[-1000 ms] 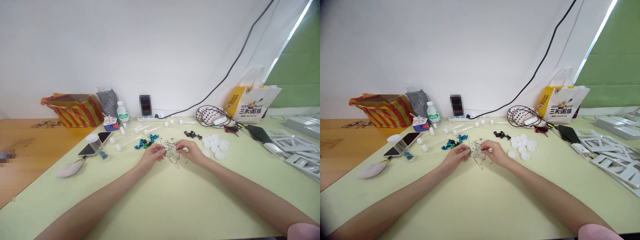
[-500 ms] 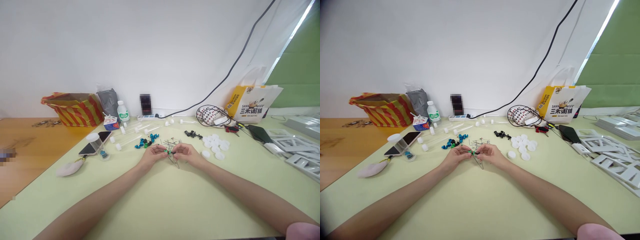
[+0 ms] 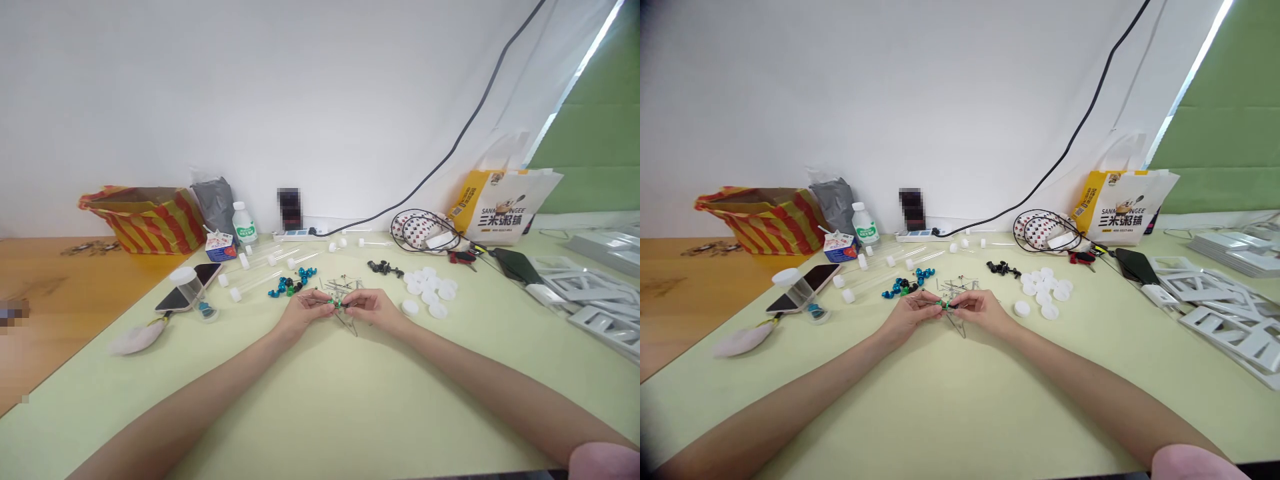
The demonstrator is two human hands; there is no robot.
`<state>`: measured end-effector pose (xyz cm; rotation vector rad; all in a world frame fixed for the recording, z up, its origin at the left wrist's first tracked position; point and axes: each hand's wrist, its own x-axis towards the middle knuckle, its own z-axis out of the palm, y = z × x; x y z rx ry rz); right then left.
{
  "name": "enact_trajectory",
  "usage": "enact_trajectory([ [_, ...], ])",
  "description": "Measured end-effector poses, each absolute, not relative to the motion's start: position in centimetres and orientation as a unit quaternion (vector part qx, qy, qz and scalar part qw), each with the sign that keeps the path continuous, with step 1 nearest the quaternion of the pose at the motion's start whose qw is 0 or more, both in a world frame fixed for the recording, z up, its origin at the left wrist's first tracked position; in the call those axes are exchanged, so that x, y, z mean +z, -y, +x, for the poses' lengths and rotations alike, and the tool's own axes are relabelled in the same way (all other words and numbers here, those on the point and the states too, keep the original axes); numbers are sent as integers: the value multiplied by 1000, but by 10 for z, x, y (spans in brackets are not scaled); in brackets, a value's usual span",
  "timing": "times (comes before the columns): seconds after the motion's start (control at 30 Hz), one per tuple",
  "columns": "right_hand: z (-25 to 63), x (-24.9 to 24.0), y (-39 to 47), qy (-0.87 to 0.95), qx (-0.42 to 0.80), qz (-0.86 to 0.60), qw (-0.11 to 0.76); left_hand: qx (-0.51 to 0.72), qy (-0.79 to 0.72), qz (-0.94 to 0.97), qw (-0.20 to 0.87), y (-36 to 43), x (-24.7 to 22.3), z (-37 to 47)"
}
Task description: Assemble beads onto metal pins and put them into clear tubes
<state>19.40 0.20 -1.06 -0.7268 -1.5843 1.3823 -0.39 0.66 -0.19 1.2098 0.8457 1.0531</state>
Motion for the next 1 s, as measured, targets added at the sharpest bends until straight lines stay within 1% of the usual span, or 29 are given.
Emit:
enact_trajectory([
  [0.23, 193, -14, -3, 673, 496, -284, 469, 458, -365, 519, 623, -8, -4, -4],
  [0.5, 191, -12, 1, 724, 390, -301, 482, 456, -378, 500, 631, -8, -5, -5],
  [1.0, 190, -16, -2, 736, 387, -286, 477, 452, -373, 504, 634, -11, -8, -7],
])
